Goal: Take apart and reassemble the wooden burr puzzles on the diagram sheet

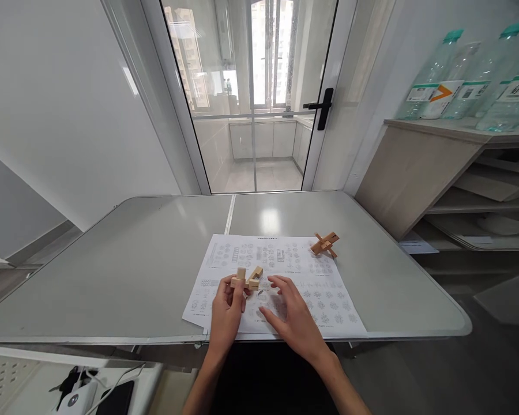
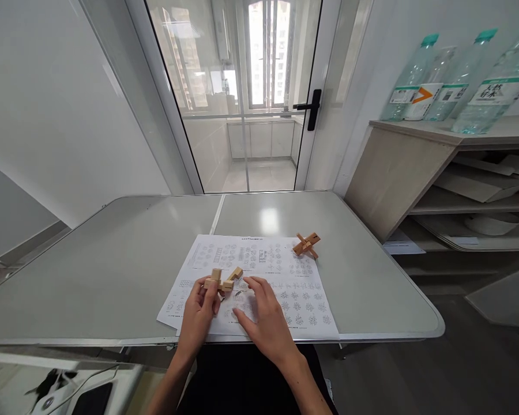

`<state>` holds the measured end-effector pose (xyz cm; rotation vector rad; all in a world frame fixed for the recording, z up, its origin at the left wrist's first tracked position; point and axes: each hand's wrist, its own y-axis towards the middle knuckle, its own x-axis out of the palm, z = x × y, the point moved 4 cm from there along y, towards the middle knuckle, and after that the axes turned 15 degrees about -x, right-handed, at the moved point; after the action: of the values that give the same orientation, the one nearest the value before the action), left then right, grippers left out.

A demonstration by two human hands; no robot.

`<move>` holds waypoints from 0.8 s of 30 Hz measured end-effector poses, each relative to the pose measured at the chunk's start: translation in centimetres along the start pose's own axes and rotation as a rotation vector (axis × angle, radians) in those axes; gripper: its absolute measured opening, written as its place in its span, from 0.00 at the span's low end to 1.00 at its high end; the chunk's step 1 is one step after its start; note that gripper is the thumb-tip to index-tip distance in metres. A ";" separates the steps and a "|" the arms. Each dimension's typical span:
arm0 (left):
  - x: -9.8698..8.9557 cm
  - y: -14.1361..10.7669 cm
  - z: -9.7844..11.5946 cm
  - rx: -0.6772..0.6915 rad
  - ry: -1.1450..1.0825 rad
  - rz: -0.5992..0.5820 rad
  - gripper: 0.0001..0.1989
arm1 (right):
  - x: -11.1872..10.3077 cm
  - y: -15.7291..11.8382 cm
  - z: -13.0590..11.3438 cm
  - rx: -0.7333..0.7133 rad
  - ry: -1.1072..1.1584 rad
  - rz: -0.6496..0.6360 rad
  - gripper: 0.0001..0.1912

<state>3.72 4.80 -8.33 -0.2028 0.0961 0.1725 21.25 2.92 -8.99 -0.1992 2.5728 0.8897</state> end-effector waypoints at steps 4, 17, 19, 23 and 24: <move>-0.4 0.2 -0.2 -0.009 -0.088 0.020 0.21 | 0.4 0.8 0.3 0.030 -0.036 -0.025 0.26; -0.2 0.1 -0.1 0.029 -0.046 -0.020 0.24 | 2.5 4.5 3.1 -0.131 -0.243 -0.115 0.21; -0.2 0.1 -0.1 0.035 -0.042 -0.035 0.24 | 2.5 4.6 3.2 -0.125 -0.243 -0.116 0.20; -0.3 0.0 0.0 0.036 -0.039 -0.062 0.23 | 2.3 4.4 3.0 -0.106 -0.235 -0.118 0.11; -0.3 0.0 0.0 0.038 -0.039 -0.071 0.23 | 2.0 4.3 2.8 -0.097 -0.232 -0.116 0.09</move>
<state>3.40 4.74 -8.27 -0.1646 0.0533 0.1040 19.22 8.04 -9.47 -0.2548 2.2831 0.9370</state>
